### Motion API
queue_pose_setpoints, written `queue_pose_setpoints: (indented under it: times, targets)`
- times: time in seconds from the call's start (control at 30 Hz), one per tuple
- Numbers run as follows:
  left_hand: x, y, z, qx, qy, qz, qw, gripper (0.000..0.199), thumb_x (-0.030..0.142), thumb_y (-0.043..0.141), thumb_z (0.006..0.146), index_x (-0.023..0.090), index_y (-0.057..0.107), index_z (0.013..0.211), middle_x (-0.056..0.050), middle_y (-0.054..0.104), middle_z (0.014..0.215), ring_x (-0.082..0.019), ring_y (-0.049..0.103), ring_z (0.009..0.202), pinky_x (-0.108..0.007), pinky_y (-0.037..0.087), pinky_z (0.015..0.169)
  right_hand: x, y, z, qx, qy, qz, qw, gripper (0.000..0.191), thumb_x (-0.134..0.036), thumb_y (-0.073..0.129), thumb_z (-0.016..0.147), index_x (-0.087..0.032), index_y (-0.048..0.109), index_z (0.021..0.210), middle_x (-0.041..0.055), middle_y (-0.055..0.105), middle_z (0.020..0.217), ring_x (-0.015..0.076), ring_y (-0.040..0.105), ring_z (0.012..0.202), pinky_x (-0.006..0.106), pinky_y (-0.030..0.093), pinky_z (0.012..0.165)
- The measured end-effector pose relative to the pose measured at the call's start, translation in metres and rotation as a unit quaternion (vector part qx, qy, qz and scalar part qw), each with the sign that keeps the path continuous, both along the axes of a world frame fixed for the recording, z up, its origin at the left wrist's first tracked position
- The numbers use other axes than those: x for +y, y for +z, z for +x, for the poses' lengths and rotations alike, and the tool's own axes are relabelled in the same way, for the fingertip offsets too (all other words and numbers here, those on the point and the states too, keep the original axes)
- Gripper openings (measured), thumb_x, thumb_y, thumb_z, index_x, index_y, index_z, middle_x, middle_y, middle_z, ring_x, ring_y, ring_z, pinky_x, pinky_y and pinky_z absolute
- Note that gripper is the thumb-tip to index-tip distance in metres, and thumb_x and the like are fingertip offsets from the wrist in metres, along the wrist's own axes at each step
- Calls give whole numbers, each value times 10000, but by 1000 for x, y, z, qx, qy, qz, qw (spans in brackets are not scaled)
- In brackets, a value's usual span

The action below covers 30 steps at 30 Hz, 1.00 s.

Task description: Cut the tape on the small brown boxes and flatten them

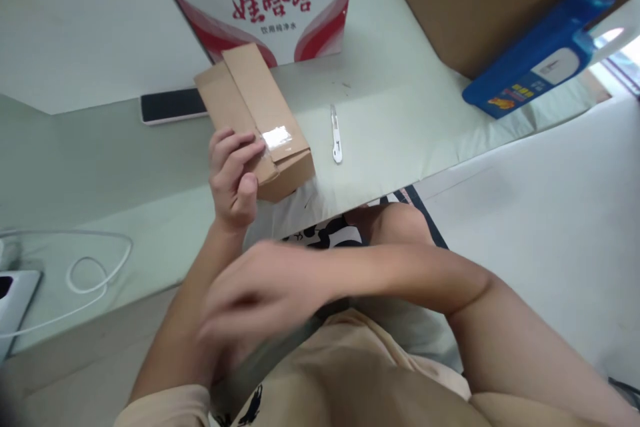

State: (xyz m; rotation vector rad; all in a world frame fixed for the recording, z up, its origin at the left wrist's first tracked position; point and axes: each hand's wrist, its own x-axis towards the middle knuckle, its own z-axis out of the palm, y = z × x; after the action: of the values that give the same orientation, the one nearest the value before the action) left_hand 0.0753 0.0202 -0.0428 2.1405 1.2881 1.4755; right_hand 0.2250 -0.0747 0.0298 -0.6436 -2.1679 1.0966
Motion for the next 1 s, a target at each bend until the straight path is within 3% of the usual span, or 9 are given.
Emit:
queue_pose_setpoints:
  times: [0.07,0.1,0.23,0.37,0.53,0.67,0.77,0.83,1.0]
  targets:
    - [1,-1,3,-3,2,14,1000,658,690,262,966,260,734,1124,-99,686,1206,-324,578,1299,-563,362,1216,38,-19,33,-2,-153,12,988,495,-505,347,1066,-254,698,824,0,670,737,119,601,650,269,523,637]
    - [2,-2,5,-9,0,37,999,617,649,267,981,269,732,1126,-88,690,1205,-307,596,1274,-551,375,1210,59,-30,51,-21,-311,25,950,522,-524,314,1064,-251,690,826,2,644,703,128,560,610,289,505,610]
    - [9,-10,9,-19,6,128,992,496,531,287,1002,308,715,1116,-45,709,1170,-250,648,1146,-510,443,1150,126,-74,102,-161,-480,8,862,354,-467,537,948,-228,672,1170,47,690,862,191,581,704,366,500,687]
    - [12,-18,9,-10,25,131,991,507,570,272,984,345,705,1121,-38,706,1148,-268,631,1155,-529,433,1146,136,-98,109,-337,-445,-3,830,615,-400,598,852,-203,526,1430,112,735,1014,301,640,878,429,510,751]
    - [11,-20,12,-43,5,139,989,441,484,341,977,336,707,1174,-50,682,1186,-299,591,1229,-560,378,1180,128,-96,103,-343,-440,-28,829,644,-279,505,843,-152,436,1470,115,728,910,290,618,757,408,481,678]
    - [6,-16,20,-28,21,145,989,432,453,346,981,300,703,1172,-64,678,1180,-301,585,1240,-560,383,1170,120,-87,103,-267,-452,-15,851,479,-268,456,883,-234,542,1353,34,653,725,227,551,612,386,457,650]
    - [1,-13,26,-4,41,151,988,434,445,340,992,280,683,1201,-69,679,1195,-293,597,1228,-541,397,1157,105,-79,103,-136,-432,2,892,324,-312,491,901,-263,578,1208,20,664,802,198,570,647,382,485,669]
    - [0,-15,29,10,50,151,987,453,494,322,999,283,650,1228,-68,677,1213,-289,602,1226,-542,385,1165,92,-75,105,-35,-408,43,911,399,-434,590,880,-274,516,1238,31,667,917,202,603,725,396,515,694]
    - [0,-24,29,22,22,165,986,486,680,410,926,313,552,1213,-71,646,1269,-293,548,1291,-581,355,1178,65,-77,116,62,-408,147,899,612,-703,682,763,-336,471,1205,24,538,889,209,557,715,422,498,649]
